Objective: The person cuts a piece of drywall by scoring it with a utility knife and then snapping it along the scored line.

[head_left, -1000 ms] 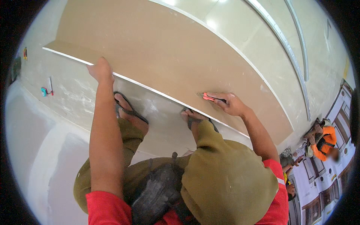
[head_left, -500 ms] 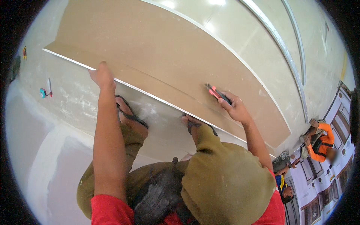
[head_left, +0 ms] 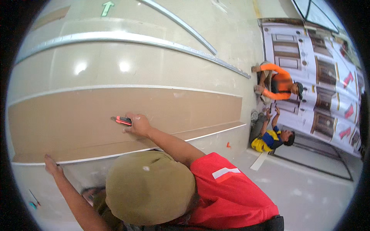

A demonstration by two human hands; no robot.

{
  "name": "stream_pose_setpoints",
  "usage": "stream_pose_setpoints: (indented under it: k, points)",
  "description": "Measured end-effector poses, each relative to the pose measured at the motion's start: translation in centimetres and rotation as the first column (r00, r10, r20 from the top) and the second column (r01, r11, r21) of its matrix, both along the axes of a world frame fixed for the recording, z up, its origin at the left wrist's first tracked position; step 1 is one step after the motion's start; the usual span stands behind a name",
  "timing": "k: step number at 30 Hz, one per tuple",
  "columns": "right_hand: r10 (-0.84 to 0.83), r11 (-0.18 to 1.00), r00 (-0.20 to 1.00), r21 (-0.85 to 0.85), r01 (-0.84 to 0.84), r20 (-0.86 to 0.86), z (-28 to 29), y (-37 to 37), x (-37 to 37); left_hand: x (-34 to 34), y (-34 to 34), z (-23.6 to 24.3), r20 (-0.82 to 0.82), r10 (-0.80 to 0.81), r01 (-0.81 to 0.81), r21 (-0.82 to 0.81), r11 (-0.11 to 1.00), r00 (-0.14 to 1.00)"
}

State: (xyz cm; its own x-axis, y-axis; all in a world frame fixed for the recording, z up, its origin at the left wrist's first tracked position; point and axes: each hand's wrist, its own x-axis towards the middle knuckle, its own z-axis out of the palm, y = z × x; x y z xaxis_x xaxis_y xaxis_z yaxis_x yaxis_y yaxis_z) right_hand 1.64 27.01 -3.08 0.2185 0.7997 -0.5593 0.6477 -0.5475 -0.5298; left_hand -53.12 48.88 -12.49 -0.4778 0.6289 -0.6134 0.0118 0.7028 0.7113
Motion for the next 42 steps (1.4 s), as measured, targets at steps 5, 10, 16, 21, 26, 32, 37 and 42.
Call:
stream_pose_setpoints:
  k: [5, 10, 16, 21, 26, 32, 37, 42]
  points:
    - [-0.016, 0.999, 0.999, -0.040, 0.017, 0.044, -0.9, -1.7, -2.6, -11.0, 6.0, 1.4, 0.096, -0.107, 0.108, -0.003, 0.994, 0.990]
    - [-0.075, 0.997, 0.995, 0.016, 0.074, 0.063, 0.2, -0.6, -4.3, -17.9, 17.8, 9.6, 0.222, -0.023, 0.069, -0.203, 0.977, 0.975]
    - [0.023, 0.993, 0.983, -0.122, -0.001, 0.181, 0.6, -0.6, -4.5, -23.3, 22.3, 8.8, 0.271, -0.008, 0.079, -0.250, 0.965, 0.962]
    - [-0.103, 0.993, 0.961, -0.021, 0.112, 0.256, 5.3, 2.1, -9.1, -31.2, 27.5, 9.4, 0.196, -0.518, 0.528, 0.005, 0.849, 0.833]
    - [-0.094, 0.996, 0.965, 0.029, 0.090, 0.246, 12.0, 2.5, -10.5, -30.8, 26.3, 6.4, 0.270, -0.362, 0.406, -0.129, 0.905, 0.892]
    - [-0.285, 0.958, 0.957, 0.044, 0.282, 0.062, 16.1, 8.6, -16.3, -30.2, 21.2, 8.2, 0.368, -0.242, 0.276, -0.043, 0.960, 0.898]
    - [-0.307, 0.951, 0.943, -0.006, 0.308, -0.127, 17.3, 11.6, -20.3, -21.5, 19.0, 10.4, 0.281, -0.264, 0.299, -0.092, 0.950, 0.923]
    - [-0.071, 0.993, 0.981, -0.107, 0.052, -0.180, 12.5, 21.3, -30.8, -20.6, 17.9, 14.4, 0.183, -0.245, 0.263, -0.085, 0.961, 0.952]
